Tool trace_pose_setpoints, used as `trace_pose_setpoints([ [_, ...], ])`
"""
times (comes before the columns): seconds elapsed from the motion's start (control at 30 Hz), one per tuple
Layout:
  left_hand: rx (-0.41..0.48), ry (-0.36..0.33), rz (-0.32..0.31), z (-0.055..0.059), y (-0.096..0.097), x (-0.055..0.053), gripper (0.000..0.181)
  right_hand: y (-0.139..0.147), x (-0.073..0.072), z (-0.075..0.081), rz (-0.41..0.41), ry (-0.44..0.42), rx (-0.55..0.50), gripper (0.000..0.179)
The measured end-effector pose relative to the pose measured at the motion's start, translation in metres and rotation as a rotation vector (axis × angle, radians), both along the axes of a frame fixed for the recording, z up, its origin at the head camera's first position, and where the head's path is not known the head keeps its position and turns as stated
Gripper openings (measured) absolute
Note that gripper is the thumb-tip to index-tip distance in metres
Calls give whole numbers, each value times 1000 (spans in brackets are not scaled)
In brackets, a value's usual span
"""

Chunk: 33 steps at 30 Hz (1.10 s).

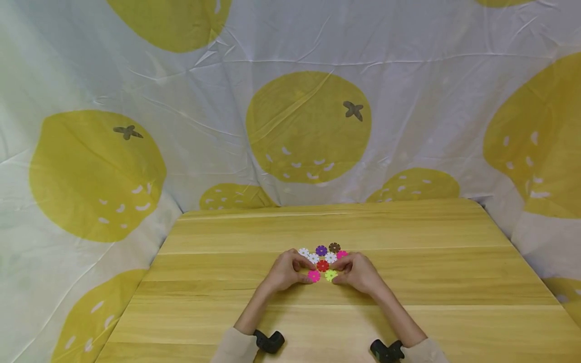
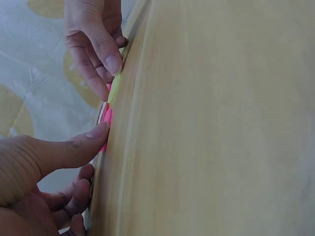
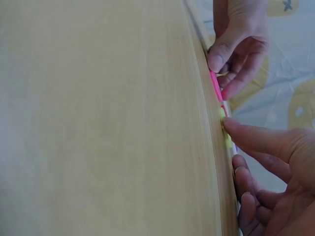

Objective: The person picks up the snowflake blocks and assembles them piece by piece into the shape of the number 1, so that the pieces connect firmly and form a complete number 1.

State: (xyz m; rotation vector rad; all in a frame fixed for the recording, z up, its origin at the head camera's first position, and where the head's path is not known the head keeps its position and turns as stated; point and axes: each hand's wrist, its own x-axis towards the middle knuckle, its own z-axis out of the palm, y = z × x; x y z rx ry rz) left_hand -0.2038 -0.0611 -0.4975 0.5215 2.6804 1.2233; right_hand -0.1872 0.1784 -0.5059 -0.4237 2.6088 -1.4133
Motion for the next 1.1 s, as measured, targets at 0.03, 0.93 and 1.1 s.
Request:
trace_pose_setpoints([
  [0.03,1,-1,1,0,0,0,22,-1,0,0,-4,3,2,24],
  [0.93,144,-105,-100,-1,-7,3,5,4,3,4,137,-170,-230,30],
  [1.1,274,-141,-92,-2,-6,4,5,4,3,6,114,-207,-293,40],
])
